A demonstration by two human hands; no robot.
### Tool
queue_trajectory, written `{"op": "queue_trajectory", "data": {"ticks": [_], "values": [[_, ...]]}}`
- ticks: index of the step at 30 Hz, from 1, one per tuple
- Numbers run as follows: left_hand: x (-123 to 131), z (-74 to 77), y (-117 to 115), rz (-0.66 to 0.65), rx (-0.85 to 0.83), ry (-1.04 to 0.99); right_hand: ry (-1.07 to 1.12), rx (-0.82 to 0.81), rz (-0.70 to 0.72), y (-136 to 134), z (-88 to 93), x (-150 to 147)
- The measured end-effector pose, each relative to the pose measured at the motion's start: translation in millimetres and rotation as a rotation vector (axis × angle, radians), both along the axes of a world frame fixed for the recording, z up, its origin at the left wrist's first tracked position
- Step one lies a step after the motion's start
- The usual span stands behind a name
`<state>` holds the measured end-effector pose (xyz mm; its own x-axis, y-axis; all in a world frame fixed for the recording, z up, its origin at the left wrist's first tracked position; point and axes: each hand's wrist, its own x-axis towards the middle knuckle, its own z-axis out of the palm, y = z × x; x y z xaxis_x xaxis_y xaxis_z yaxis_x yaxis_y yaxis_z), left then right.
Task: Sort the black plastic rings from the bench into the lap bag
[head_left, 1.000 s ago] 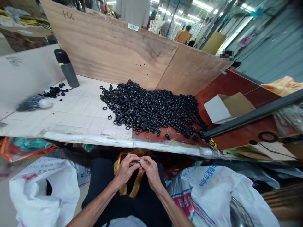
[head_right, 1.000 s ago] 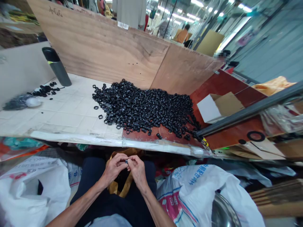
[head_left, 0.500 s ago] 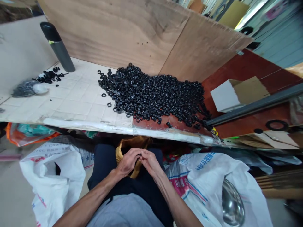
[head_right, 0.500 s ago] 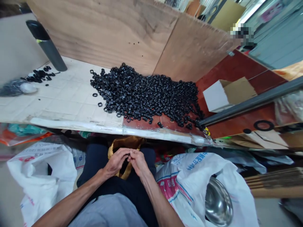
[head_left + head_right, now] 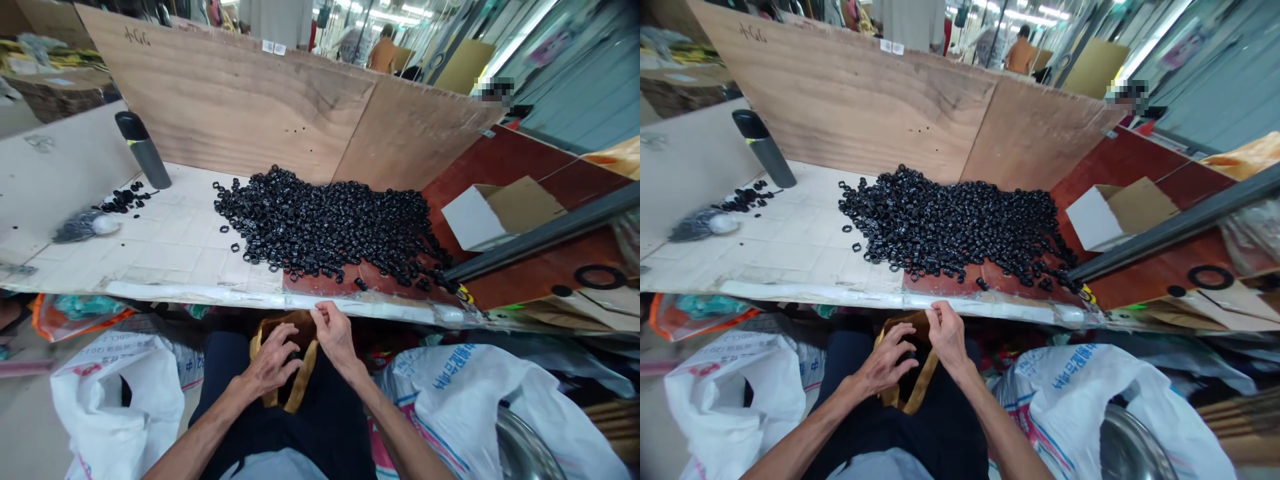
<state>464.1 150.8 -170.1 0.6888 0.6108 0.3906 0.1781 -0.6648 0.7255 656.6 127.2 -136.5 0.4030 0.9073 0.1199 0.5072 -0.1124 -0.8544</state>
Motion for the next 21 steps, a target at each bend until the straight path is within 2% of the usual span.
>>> {"op": "queue_trajectory", "data": {"ticks": [2, 4, 6, 8, 10, 11, 15, 16, 19, 21], "values": [[1, 20.1, 21, 0.15, 0.045, -0.035, -0.145, 0.124, 0.104, 29, 8.1, 6], [6, 35.1, 53, 0.389, 0.055, -0.059, -0.221, 0.147, 0.199, 61, 8.7, 8], [14, 41.5, 91, 0.588, 0.051, -0.001, -0.272, 0.128, 0.229, 87, 4.0, 7], [23, 40.3, 124, 0.679, 0.058, 0.119, -0.293, 0.119, 0.263, 104, -3.5, 6], [31, 34.5, 144, 0.696, 0.089, 0.223, -0.265, 0.152, 0.272, 110, -11.5, 7], [35, 31.0, 148, 0.687, 0.112, 0.25, -0.239, 0.186, 0.224, 110, -15.3, 8], [43, 21.1, 147, 0.549, 0.2, 0.255, -0.145, 0.297, -0.17, 104, -23.1, 16], [44, 20.2, 145, 0.506, 0.204, 0.25, -0.137, 0.301, -0.185, 103, -22.9, 16], [42, 19.1, 143, 0.432, 0.184, 0.213, -0.124, 0.296, -0.011, 102, -19.5, 14], [40, 18.5, 144, 0.407, 0.167, 0.167, -0.126, 0.309, 0.017, 102, -17.6, 11]]}}
